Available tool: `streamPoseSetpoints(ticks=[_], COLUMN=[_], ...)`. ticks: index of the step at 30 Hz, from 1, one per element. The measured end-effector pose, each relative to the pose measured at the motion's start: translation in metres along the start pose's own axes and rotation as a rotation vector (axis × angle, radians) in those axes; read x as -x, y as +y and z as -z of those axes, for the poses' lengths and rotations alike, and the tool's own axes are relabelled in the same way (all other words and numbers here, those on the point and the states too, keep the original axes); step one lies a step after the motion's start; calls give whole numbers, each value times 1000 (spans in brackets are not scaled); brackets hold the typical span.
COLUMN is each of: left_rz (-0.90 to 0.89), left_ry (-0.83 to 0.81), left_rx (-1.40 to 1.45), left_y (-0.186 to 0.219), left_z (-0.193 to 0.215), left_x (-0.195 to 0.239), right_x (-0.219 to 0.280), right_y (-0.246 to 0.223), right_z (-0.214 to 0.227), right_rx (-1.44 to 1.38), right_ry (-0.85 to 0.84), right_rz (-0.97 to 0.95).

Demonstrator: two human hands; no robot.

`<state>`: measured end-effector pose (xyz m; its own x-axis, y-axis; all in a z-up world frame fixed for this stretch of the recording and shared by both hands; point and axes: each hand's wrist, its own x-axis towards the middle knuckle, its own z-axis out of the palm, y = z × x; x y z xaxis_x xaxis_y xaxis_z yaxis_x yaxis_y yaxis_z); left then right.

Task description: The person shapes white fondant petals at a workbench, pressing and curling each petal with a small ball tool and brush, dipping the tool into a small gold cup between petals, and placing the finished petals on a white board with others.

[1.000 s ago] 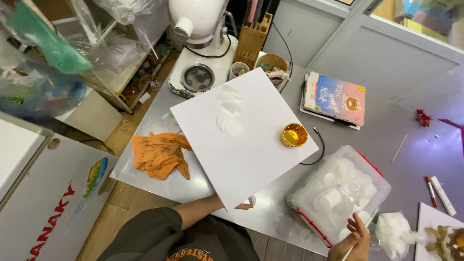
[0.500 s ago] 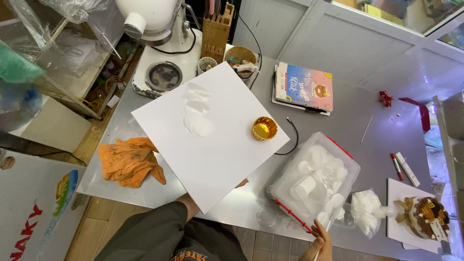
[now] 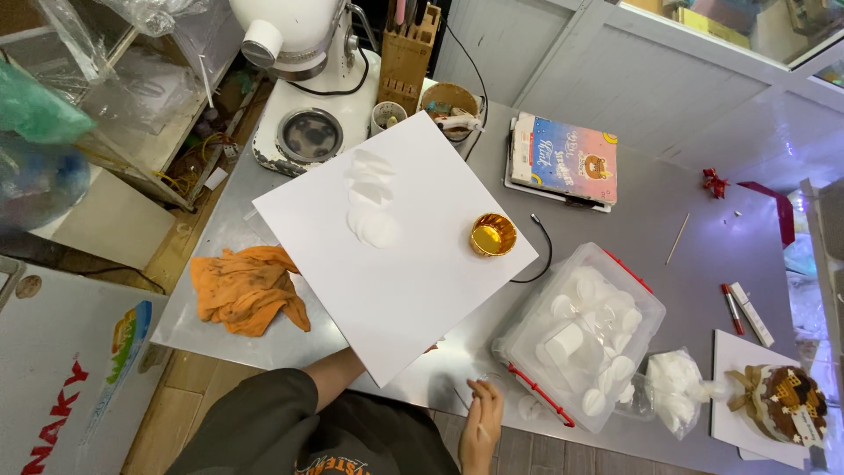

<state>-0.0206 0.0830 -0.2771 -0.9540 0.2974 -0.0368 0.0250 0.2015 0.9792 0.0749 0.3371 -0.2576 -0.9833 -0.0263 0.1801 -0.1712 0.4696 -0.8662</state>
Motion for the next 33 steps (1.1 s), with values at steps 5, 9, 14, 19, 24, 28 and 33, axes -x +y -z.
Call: streamPoseSetpoints(ticks=[5, 9, 14, 19, 24, 28, 33], left_rz=[-14, -22, -40, -67, -84, -107, -124], left_ry=[-54, -88, -109, -102, -119, -148, -176], left_rx=[58, 106, 161, 206, 257, 293, 339], left_y=[-15, -16, -44, -87, -131, -139, -90], left_z=[-21, -49, -89, -121, -152, -155, -134], left_x=[25, 47, 63, 55, 45, 29, 7], right_x=[-41, -76, -89, -84, -74, -68, -20], right_y=[77, 77, 44, 51, 38, 50, 184], right_z=[-26, -63, -86, -102, -129, -122, -53], right_rx=[-294, -510, -487, -405, -601, -736, -745], right_ry=[-114, -288, -356, -357, -272, -318, -231], right_rz=[-504, -856, -884, -890, -1050, -1063, -1058])
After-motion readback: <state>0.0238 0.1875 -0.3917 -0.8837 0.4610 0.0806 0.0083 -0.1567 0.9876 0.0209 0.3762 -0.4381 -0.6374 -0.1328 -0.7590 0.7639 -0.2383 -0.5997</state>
